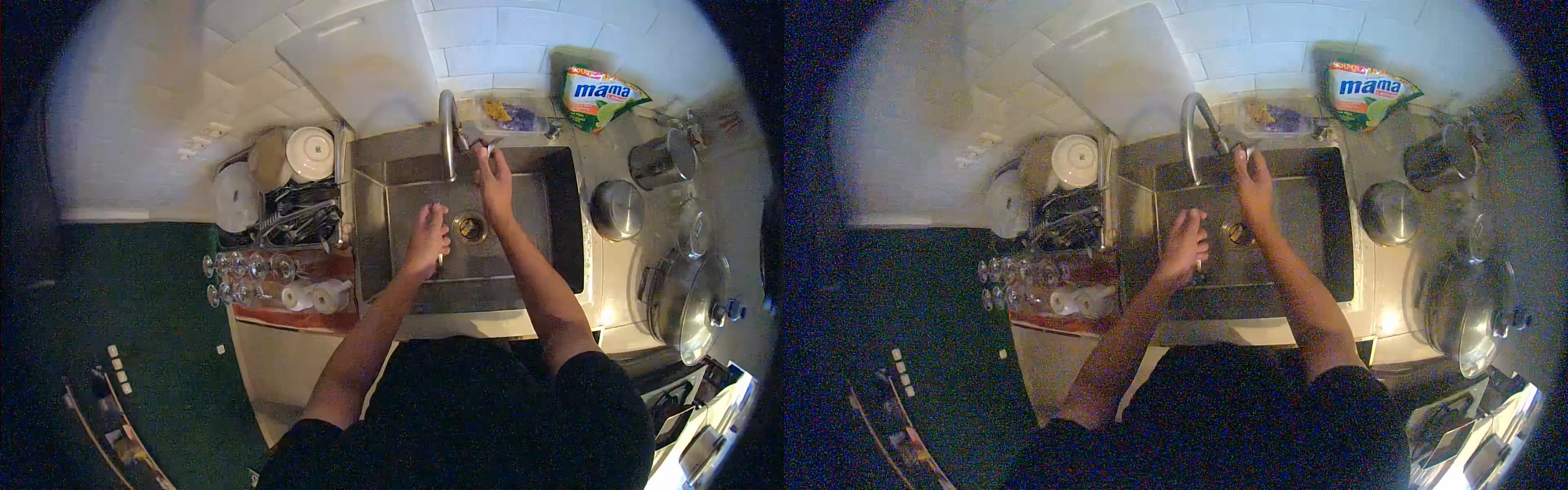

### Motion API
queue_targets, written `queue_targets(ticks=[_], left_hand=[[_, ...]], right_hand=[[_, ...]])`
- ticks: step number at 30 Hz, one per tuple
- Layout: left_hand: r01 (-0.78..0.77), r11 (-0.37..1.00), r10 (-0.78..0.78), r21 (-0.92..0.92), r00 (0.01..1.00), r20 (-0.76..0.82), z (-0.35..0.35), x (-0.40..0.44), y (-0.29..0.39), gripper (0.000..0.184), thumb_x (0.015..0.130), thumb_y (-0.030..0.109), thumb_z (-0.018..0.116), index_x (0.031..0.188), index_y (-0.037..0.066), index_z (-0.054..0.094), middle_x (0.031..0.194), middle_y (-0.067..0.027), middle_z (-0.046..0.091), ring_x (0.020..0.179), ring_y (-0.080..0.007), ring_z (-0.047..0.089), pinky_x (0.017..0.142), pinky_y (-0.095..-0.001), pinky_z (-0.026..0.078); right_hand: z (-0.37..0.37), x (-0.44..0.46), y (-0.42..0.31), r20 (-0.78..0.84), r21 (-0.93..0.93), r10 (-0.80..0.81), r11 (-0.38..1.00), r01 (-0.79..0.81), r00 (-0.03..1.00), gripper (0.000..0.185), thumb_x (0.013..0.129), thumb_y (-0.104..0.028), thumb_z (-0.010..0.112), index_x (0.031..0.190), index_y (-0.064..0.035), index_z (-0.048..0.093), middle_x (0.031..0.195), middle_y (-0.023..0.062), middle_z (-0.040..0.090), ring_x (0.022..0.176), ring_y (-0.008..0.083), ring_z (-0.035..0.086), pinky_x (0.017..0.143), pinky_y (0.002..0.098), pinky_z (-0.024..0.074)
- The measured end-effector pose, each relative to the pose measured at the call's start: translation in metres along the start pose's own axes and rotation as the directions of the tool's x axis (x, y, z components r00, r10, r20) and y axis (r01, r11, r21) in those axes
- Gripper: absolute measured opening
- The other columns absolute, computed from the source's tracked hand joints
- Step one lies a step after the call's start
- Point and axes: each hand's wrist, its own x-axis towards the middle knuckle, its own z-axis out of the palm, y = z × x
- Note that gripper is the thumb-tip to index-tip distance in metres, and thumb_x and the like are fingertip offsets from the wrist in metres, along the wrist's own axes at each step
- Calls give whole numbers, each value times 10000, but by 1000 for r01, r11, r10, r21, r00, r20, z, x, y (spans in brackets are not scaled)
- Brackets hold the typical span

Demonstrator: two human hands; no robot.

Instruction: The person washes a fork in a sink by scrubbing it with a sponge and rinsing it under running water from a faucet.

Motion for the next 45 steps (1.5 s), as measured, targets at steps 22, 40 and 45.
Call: queue_targets(ticks=[22,40,45], left_hand=[[-321,914,386,249,876,-288,4,16,-27,379,1126,387,430,1027,73,619,817,17,541,738,-79,493,663,-267,413],[-403,756,587,515,765,-263,70,45,-20,380,1089,368,524,983,26,651,798,-6,595,708,-132,532,673,-331,457],[-446,881,472,155,846,-249,69,73,-41,310,1111,317,470,1155,35,592,839,-31,593,720,-138,548,654,-324,472]], right_hand=[[27,-80,58,190,-109,100,991,-80,977,350,1127,-390,419,1032,-78,547,818,18,607,679,79,545,580,283,465],[-30,-66,64,39,-355,-46,933,57,998,299,1116,-282,430,1182,-11,540,1031,165,632,911,306,590,827,419,490],[-22,-66,84,36,-198,-256,946,258,966,256,1135,-262,419,1172,-43,545,944,56,590,781,121,521,693,306,476]])
